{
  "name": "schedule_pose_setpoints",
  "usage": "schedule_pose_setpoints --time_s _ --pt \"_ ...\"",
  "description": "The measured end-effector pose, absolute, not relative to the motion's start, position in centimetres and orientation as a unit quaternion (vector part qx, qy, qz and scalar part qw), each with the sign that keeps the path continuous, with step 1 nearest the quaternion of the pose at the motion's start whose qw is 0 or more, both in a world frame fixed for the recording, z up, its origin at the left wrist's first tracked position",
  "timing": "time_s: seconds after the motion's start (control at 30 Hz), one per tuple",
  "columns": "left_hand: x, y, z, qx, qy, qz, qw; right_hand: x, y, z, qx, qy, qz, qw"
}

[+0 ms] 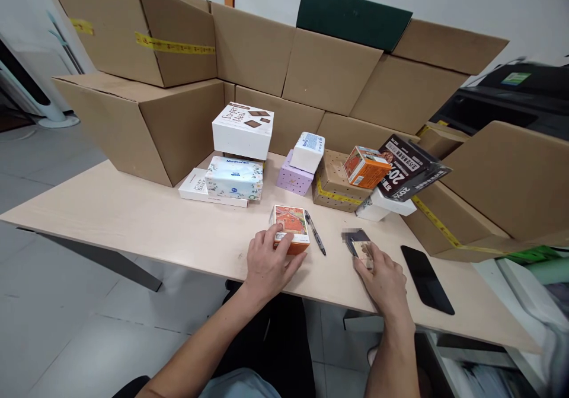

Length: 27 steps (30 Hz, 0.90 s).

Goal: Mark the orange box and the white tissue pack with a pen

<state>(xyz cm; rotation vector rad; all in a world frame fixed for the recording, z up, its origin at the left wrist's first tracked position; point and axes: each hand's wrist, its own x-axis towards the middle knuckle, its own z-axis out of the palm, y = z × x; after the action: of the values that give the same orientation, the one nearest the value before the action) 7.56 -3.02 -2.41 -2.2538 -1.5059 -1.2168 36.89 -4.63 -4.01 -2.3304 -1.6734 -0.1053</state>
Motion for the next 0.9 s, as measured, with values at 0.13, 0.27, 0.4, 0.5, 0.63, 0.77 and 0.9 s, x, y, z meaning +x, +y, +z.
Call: schedule_pose_setpoints --time_s 0.13,0.27,0.4,0.5,0.63,0.77,0.9 --pt "9.1 -2.3 -1.9 -0.729 -0.559 -0.384 0.099 37.1 -4.6 -4.2 -0.795 -0.595 -0.022 0.117" --pt "9.3 -1.8 -1.7 -0.725 -0.561 -0.39 0.087 37.8 -4.6 -5.0 -0.782 -0.607 -0.045 0.135" --pt "5.5 -2.1 -1.2 -0.76 -0.49 -0.427 0.009 38.4 -4.8 -5.3 -0.742 -0.626 -0.103 0.217" --pt "0.7 -2.3 -0.2 -0.801 -0.436 -0.4 -0.09 38.3 -4.9 -4.8 -0.714 -0.638 -0.116 0.263" --pt "-4.7 -1.2 0.7 -0.821 -0.435 -0.357 -0.093 36.9 -4.8 -3.6 -0.692 -0.644 -0.122 0.303" --pt "-7.2 0.4 0.3 -0.814 -0.469 -0.342 -0.02 34.8 -4.7 -2.7 -0.674 -0.653 -0.119 0.324" --pt "-7.2 0.7 -0.6 -0.745 -0.529 -0.395 0.097 32.9 -4.6 -2.0 -0.648 -0.675 -0.112 0.334"
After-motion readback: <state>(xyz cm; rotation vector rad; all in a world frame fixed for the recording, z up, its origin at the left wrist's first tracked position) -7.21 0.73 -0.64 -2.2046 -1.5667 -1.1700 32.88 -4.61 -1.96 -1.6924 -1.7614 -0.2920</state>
